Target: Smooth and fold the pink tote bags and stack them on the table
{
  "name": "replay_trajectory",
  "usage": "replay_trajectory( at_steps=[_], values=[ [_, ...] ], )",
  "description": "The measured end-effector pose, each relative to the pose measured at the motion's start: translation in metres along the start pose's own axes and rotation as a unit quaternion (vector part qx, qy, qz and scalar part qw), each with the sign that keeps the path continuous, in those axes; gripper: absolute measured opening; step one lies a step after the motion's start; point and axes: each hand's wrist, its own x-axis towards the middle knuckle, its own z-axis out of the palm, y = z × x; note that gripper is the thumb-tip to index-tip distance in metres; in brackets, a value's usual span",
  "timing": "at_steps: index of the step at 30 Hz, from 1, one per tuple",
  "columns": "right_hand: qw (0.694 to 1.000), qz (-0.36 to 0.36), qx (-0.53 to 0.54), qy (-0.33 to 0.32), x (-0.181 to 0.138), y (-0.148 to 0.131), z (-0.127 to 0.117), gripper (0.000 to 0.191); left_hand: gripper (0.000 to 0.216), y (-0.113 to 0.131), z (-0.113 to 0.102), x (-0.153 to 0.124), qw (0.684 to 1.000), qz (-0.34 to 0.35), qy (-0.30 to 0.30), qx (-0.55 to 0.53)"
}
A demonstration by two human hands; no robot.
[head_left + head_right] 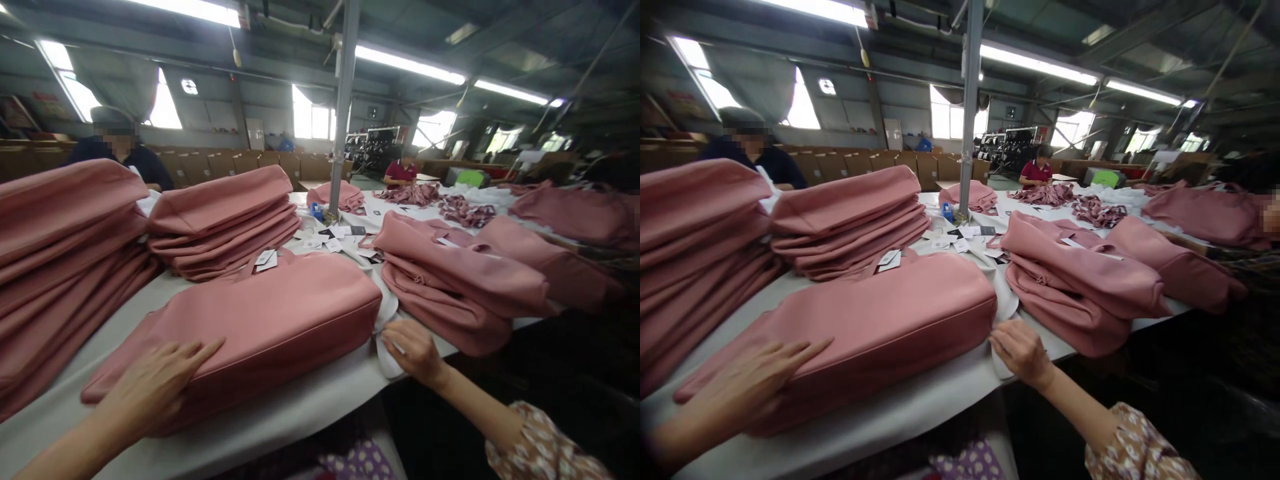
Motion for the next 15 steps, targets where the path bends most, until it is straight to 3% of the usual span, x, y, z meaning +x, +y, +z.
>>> replay_trajectory(
  at_steps=[4, 7, 10, 13, 15],
  values=[
    [0.977, 0.045, -0.016, -0.209, -0.061, -0.003, 0.023, 0.035, 0.079, 0.025, -0.012, 0.025, 0.998, 0.043, -0.020, -0.045],
    [0.968, 0.118, -0.042, -0.217, -0.097, 0.024, 0.018, 0.041, 0.089, 0.030, -0.005, 0.033, 0.995, 0.049, -0.050, -0.071],
    [0.965, 0.154, -0.068, -0.199, -0.133, 0.050, -0.011, 0.053, 0.090, 0.031, 0.002, 0.028, 0.995, 0.047, -0.053, -0.076],
    [0.961, 0.159, -0.095, -0.206, -0.164, 0.062, -0.043, 0.059, 0.089, 0.035, -0.001, 0.022, 0.994, 0.046, -0.065, -0.076],
    [0.956, 0.141, -0.134, -0.218, -0.170, 0.062, -0.054, 0.048, 0.089, 0.038, -0.004, 0.020, 0.994, 0.049, -0.063, -0.072]
  ],
)
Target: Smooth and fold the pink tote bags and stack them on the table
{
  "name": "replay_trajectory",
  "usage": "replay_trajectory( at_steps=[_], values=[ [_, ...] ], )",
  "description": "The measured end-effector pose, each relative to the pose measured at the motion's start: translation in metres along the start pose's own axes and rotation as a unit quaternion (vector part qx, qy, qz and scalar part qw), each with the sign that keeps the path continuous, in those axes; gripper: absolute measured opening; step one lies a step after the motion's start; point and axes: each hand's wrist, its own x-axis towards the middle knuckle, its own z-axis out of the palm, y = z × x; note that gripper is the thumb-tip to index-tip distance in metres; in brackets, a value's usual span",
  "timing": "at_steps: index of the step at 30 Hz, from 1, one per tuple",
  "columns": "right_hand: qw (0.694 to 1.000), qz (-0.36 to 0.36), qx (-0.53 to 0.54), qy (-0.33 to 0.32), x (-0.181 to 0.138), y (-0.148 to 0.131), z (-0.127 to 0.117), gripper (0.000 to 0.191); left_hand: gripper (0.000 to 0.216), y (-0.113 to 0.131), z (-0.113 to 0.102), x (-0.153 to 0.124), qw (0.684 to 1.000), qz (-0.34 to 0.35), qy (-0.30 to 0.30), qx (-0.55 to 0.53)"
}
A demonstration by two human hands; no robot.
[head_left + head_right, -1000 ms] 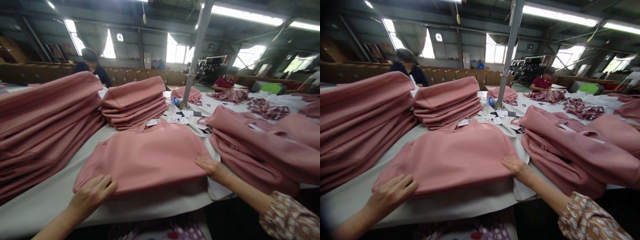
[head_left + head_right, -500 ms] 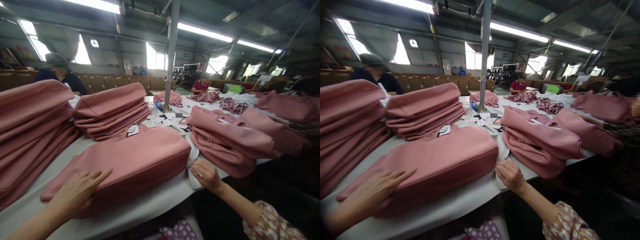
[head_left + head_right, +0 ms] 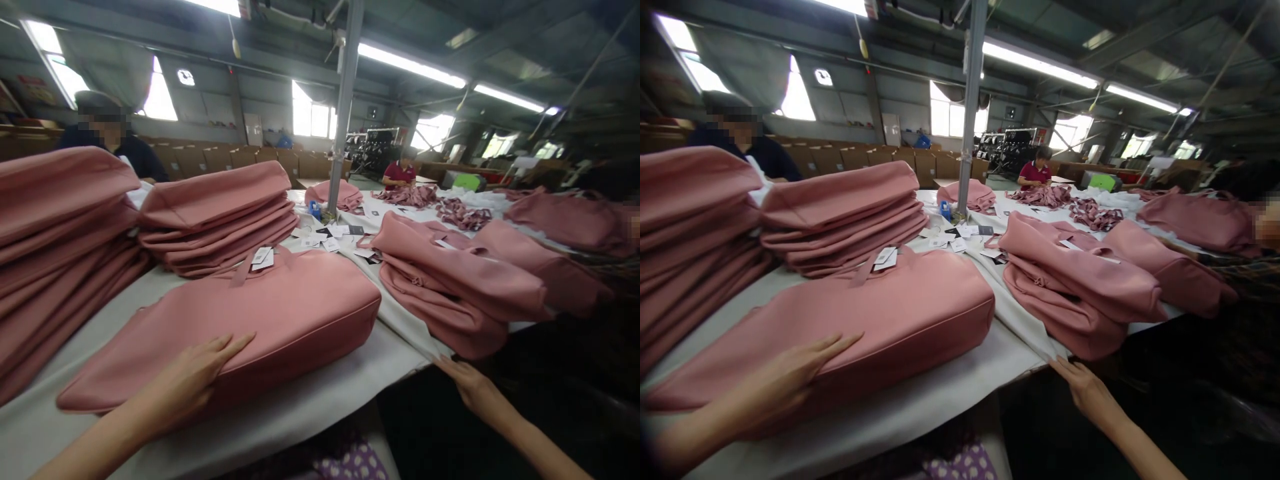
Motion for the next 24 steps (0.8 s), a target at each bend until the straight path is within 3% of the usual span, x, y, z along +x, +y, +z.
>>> replay_trajectory(
  at_steps=[3, 8, 11, 13, 16, 18, 20, 24],
  values=[
    [0.997, -0.019, -0.062, 0.044, 0.018, -0.016, -0.014, 0.035, 0.089, 0.002, -0.001, 0.002, 1.000, 0.009, 0.017, 0.011],
    [0.979, -0.111, -0.017, 0.172, 0.117, -0.081, -0.063, 0.066, 0.088, 0.008, -0.003, 0.004, 0.998, 0.016, 0.032, 0.042],
    [0.971, -0.195, -0.006, 0.135, 0.188, -0.105, -0.092, 0.074, 0.088, 0.009, -0.015, -0.003, 0.998, 0.032, 0.023, 0.053],
    [0.967, -0.238, -0.018, 0.090, 0.230, -0.107, -0.099, 0.075, 0.092, 0.002, -0.027, -0.012, 0.996, 0.026, 0.014, 0.079],
    [0.959, -0.282, -0.027, 0.021, 0.275, -0.095, -0.082, 0.071, 0.096, -0.025, -0.039, -0.035, 0.991, -0.025, 0.007, 0.131],
    [0.956, -0.293, -0.016, -0.010, 0.286, -0.084, -0.058, 0.070, 0.087, -0.046, -0.033, -0.050, 0.987, -0.058, 0.026, 0.147],
    [0.957, -0.291, -0.006, -0.013, 0.282, -0.076, -0.029, 0.073, 0.073, -0.063, -0.013, -0.060, 0.985, -0.069, 0.071, 0.145],
    [0.959, -0.281, -0.013, 0.037, 0.243, -0.083, 0.025, 0.073, 0.056, -0.073, 0.058, -0.066, 0.980, -0.078, 0.142, 0.114]
  ],
)
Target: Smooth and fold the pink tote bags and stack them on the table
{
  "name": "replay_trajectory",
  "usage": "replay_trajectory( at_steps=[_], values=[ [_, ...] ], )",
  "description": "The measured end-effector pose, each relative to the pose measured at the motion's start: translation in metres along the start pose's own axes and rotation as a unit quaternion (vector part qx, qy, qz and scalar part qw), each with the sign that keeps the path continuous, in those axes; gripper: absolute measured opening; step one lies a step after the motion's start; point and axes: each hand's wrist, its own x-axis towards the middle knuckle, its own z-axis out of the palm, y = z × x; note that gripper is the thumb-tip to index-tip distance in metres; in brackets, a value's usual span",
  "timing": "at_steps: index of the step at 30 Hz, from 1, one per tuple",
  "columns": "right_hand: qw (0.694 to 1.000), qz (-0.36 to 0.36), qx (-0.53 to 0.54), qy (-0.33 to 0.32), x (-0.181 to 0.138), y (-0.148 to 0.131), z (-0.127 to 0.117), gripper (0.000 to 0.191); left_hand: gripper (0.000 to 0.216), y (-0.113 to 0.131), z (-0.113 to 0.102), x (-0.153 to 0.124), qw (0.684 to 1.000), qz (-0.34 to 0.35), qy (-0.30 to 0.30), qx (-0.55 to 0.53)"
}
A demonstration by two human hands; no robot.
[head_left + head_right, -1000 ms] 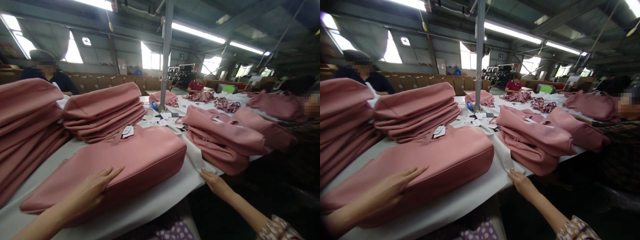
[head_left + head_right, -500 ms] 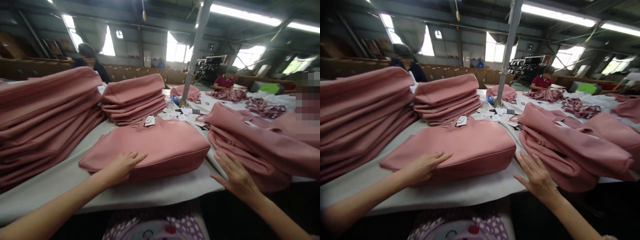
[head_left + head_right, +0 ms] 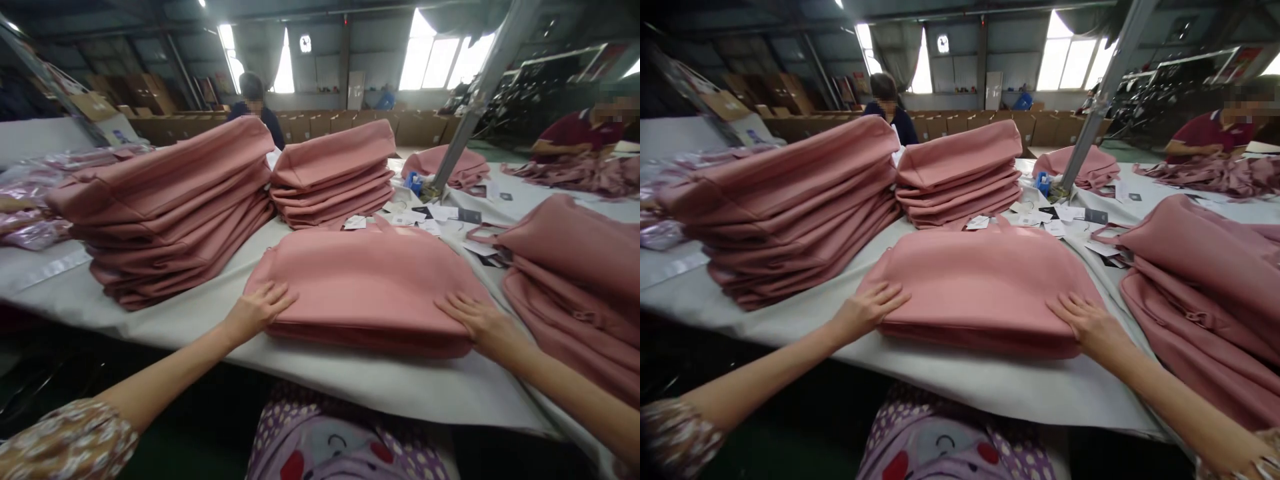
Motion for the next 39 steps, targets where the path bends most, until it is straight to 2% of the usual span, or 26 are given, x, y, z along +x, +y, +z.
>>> replay_trajectory(
  at_steps=[3, 5, 8, 12, 14, 17, 21, 23, 26, 29, 30, 32, 34, 35, 39],
  values=[
    [0.999, 0.031, -0.016, 0.036, -0.020, -0.031, 0.025, 0.074, 0.051, 0.015, 0.039, -0.016, 1.000, -0.015, 0.026, 0.001],
    [0.998, 0.053, -0.016, 0.044, -0.028, -0.043, 0.035, 0.078, 0.050, 0.020, 0.047, -0.023, 0.999, -0.022, 0.042, 0.017],
    [0.998, 0.039, -0.007, 0.039, -0.034, -0.038, 0.043, 0.084, 0.051, 0.012, 0.033, -0.025, 0.999, -0.003, 0.039, 0.003],
    [0.998, -0.017, -0.007, 0.056, -0.031, -0.010, 0.049, 0.095, 0.057, -0.013, 0.004, -0.021, 0.997, 0.008, 0.059, -0.044],
    [0.996, -0.050, -0.007, 0.070, -0.027, 0.002, 0.050, 0.097, 0.054, -0.020, 0.003, -0.020, 0.996, 0.012, 0.068, -0.048],
    [0.994, -0.075, -0.008, 0.080, -0.026, 0.003, 0.051, 0.096, 0.048, -0.017, 0.024, -0.023, 0.997, 0.011, 0.062, -0.049],
    [0.998, 0.004, -0.028, 0.050, -0.031, -0.021, 0.053, 0.094, 0.051, -0.002, 0.062, -0.031, 0.997, -0.029, 0.062, -0.047],
    [0.998, 0.031, -0.029, 0.037, -0.034, -0.032, 0.054, 0.095, 0.057, 0.002, 0.067, -0.035, 0.996, -0.039, 0.061, -0.047],
    [0.998, 0.035, -0.034, 0.030, -0.035, -0.037, 0.056, 0.099, 0.069, 0.002, 0.044, -0.032, 0.997, -0.032, 0.015, -0.073],
    [0.998, 0.041, -0.039, 0.018, -0.033, -0.034, 0.058, 0.101, 0.069, 0.004, -0.002, -0.017, 0.983, -0.054, -0.104, -0.139],
    [0.998, 0.046, -0.037, 0.011, -0.032, -0.033, 0.059, 0.101, 0.064, 0.007, -0.017, -0.008, 0.979, -0.077, -0.118, -0.147],
    [0.998, 0.060, -0.028, -0.009, -0.030, -0.031, 0.059, 0.099, 0.059, 0.014, -0.037, 0.012, 0.982, -0.122, -0.076, -0.126],
    [0.997, 0.073, -0.014, -0.031, -0.027, -0.033, 0.056, 0.096, 0.059, 0.023, -0.038, 0.032, 0.985, -0.140, -0.020, -0.100],
    [0.996, 0.078, -0.004, -0.041, -0.027, -0.035, 0.053, 0.096, 0.061, 0.027, -0.031, 0.040, 0.985, -0.138, -0.019, -0.098],
    [0.986, 0.122, 0.064, -0.091, -0.021, -0.049, 0.031, 0.090, 0.067, 0.040, 0.015, 0.053, 0.976, -0.149, -0.105, -0.119]
  ],
)
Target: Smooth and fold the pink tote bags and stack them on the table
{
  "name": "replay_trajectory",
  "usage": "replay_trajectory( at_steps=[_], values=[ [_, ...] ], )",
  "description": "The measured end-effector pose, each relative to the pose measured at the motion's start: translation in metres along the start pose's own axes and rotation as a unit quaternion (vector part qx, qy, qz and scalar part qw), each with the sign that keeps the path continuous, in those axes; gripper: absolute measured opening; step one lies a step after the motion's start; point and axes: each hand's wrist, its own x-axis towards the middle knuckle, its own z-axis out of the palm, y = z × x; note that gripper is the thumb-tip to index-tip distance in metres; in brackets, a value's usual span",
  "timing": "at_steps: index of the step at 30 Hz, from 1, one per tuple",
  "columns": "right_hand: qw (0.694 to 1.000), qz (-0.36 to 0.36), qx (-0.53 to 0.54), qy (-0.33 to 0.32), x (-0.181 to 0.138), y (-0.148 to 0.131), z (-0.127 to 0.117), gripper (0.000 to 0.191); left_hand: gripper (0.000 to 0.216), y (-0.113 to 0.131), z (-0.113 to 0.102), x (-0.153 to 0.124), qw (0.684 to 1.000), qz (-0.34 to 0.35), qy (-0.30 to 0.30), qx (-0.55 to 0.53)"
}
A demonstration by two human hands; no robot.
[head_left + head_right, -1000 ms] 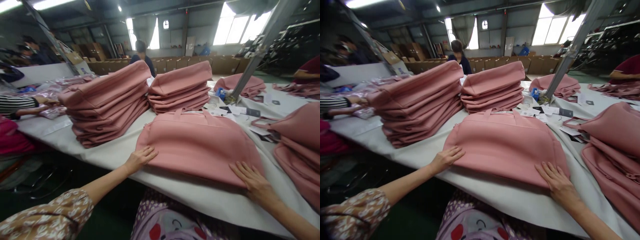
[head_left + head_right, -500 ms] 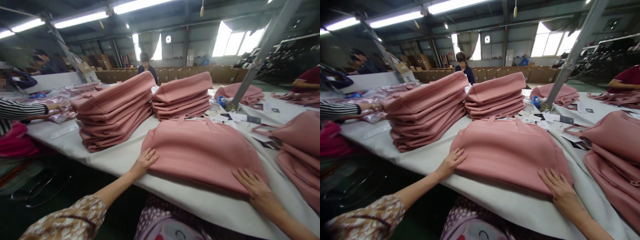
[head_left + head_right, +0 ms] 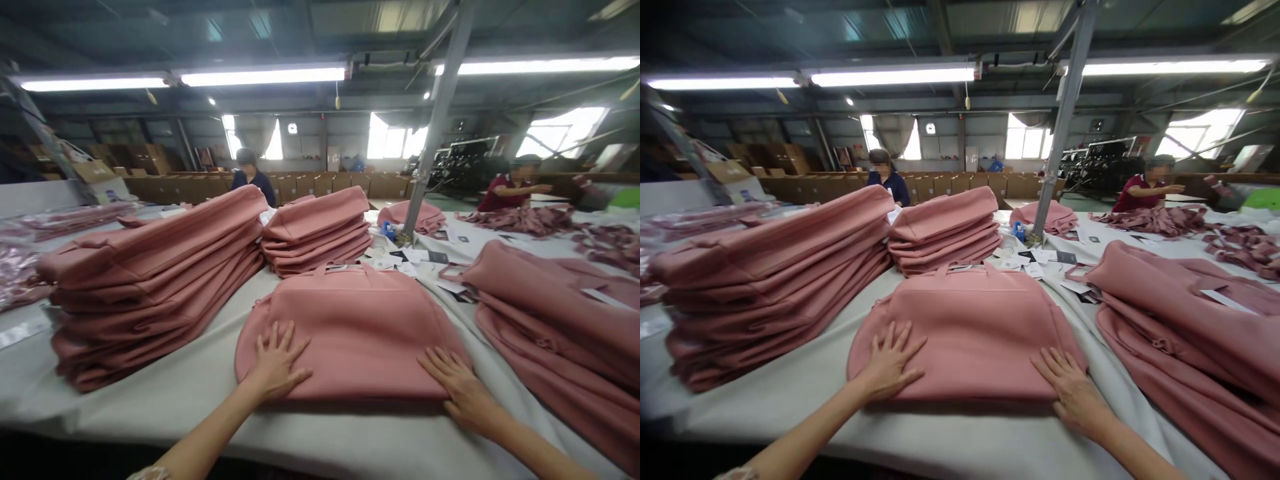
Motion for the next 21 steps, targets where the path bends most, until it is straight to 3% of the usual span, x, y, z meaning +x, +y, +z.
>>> replay_trajectory(
  at_steps=[3, 5, 7, 9, 11, 15, 18, 21],
  values=[
    [0.993, 0.049, 0.073, -0.078, 0.009, -0.013, -0.038, 0.081, 0.070, -0.003, 0.023, 0.002, 1.000, -0.011, 0.001, 0.009],
    [0.987, 0.068, 0.119, -0.080, 0.025, -0.016, -0.074, 0.061, 0.070, -0.005, 0.025, 0.002, 1.000, -0.007, -0.004, 0.011],
    [0.990, 0.076, 0.118, 0.009, 0.048, -0.015, -0.108, 0.046, 0.070, -0.006, 0.021, 0.003, 1.000, -0.007, -0.017, 0.011],
    [0.988, 0.092, 0.043, 0.116, 0.069, -0.011, -0.125, 0.047, 0.069, -0.007, 0.017, 0.005, 1.000, -0.003, -0.025, 0.015],
    [0.979, 0.140, -0.042, 0.144, 0.083, -0.007, -0.114, 0.050, 0.067, -0.010, 0.016, 0.006, 0.999, 0.007, -0.032, 0.017],
    [0.959, 0.273, -0.079, 0.026, 0.082, -0.004, -0.036, 0.061, 0.070, -0.016, 0.024, 0.006, 0.998, 0.041, -0.041, 0.015],
    [0.956, 0.284, -0.068, 0.003, 0.073, 0.000, 0.007, 0.063, 0.070, -0.018, 0.036, 0.004, 0.998, 0.055, 0.006, 0.019],
    [0.965, 0.259, -0.027, 0.039, 0.068, 0.007, 0.012, 0.057, 0.060, -0.018, 0.045, 0.002, 0.997, 0.047, 0.057, 0.029]
  ],
)
